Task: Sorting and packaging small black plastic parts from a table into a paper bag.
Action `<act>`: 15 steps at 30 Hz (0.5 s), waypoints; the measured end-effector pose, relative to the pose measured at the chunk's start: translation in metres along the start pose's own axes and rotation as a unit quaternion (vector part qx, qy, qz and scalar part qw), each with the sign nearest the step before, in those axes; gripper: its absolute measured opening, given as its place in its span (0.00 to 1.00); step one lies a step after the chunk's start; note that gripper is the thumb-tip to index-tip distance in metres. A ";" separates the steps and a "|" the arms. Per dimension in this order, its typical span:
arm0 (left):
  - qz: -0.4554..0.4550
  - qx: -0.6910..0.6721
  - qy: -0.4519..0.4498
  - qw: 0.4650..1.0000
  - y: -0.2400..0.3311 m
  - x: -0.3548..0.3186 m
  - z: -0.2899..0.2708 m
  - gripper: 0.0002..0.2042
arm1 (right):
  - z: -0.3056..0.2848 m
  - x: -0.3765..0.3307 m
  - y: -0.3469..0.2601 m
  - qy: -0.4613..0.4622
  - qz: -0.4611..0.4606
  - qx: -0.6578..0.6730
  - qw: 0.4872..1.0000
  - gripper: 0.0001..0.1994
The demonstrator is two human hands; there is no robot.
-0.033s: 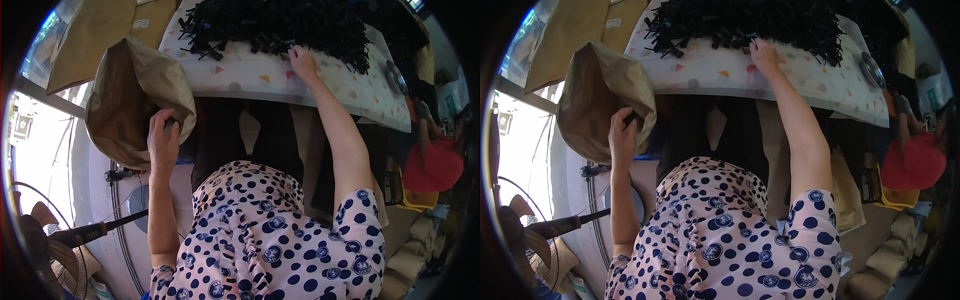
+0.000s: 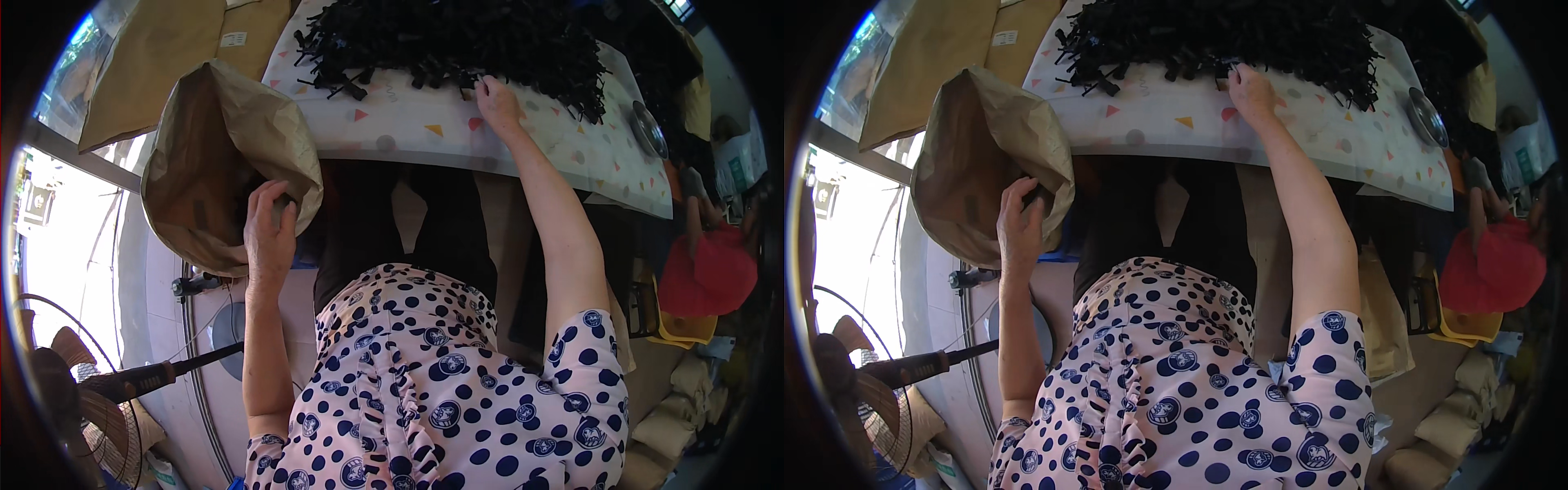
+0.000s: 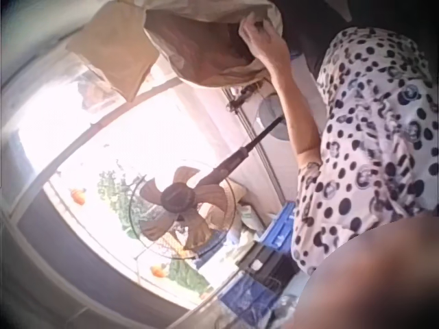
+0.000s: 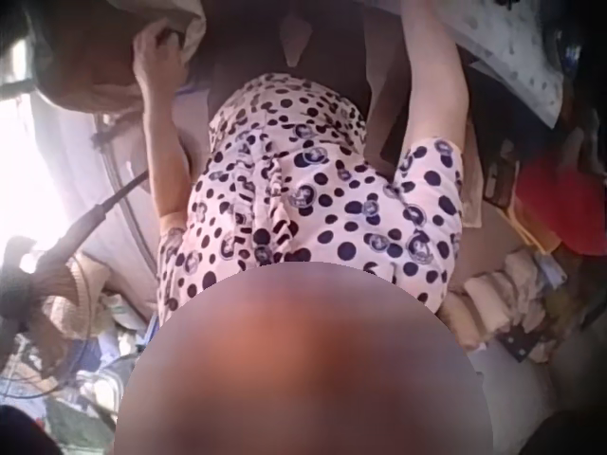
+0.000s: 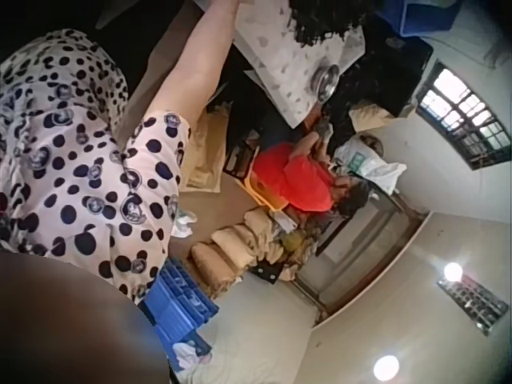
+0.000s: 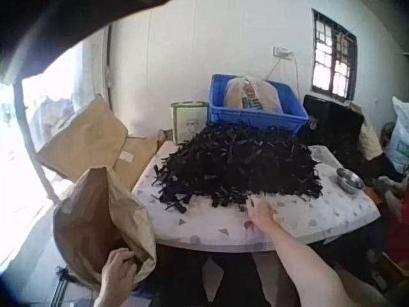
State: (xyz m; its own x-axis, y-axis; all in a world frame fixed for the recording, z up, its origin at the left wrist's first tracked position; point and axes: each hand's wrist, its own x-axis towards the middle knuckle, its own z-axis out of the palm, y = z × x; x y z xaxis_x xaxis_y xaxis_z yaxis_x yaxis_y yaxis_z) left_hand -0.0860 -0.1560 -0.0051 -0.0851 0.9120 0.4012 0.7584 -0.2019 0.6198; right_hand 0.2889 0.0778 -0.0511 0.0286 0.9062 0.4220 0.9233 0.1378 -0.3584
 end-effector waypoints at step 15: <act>0.076 -0.113 -0.011 0.991 0.043 0.010 0.029 0.26 | -0.038 -0.036 -0.046 -0.171 0.380 0.633 0.652 0.13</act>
State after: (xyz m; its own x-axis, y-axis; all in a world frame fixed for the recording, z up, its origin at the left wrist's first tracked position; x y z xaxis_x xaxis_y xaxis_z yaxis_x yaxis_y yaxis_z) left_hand -0.0355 -0.1449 0.0058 0.0346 0.8716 0.4891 0.5974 -0.4103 0.6890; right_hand 0.2602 0.0237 -0.0176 0.0059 0.9117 -0.4108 -0.3702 -0.3796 -0.8479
